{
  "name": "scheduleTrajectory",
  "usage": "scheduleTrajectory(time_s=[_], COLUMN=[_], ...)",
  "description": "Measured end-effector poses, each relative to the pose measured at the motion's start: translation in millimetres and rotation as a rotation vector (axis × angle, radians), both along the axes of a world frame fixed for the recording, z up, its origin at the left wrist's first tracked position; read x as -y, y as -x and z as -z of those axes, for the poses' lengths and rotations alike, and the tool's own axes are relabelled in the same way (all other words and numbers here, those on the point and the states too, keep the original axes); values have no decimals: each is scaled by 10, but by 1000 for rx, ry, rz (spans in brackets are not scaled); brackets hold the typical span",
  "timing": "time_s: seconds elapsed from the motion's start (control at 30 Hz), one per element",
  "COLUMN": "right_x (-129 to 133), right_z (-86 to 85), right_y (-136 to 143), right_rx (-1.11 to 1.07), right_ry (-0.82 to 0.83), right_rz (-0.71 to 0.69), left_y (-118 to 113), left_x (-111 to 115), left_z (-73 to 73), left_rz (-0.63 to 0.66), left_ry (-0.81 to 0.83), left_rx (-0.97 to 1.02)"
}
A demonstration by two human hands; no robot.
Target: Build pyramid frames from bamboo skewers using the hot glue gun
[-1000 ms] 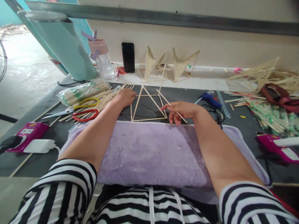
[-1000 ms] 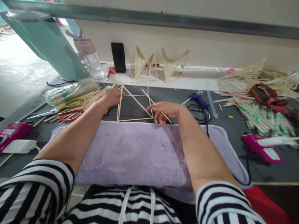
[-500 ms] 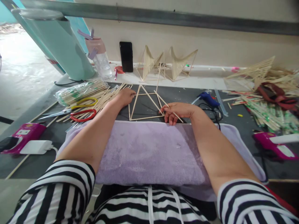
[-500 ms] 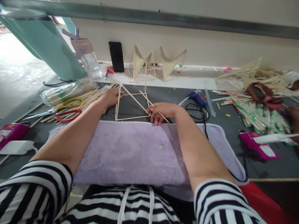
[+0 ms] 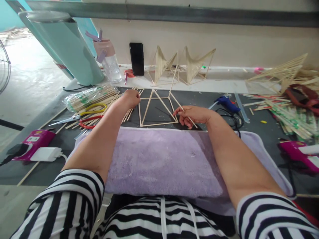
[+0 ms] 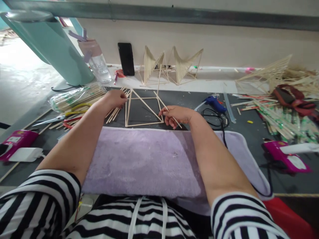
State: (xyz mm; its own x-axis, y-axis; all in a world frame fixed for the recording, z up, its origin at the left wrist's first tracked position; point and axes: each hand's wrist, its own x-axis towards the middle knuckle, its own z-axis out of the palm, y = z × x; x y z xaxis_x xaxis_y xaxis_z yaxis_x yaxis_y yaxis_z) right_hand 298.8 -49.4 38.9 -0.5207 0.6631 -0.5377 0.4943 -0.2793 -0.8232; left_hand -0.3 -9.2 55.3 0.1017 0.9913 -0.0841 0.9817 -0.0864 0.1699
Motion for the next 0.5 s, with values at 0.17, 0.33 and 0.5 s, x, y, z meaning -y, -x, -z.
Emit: scheduleTrajectory(time_s=[0.17,0.33,0.5], right_x=[-44,-35,-14], right_z=[62,84,59], right_y=[53,162,212], right_rx=[57,228,279], right_ry=[-162,-271,-318], right_rz=[217,215,223], left_y=[-93,-164,-161], left_x=[148,225,175], left_z=[-207,-204,-81], left_rz=[-3,39,-91], left_ry=[318,399,396], left_rx=[-211,-178,25])
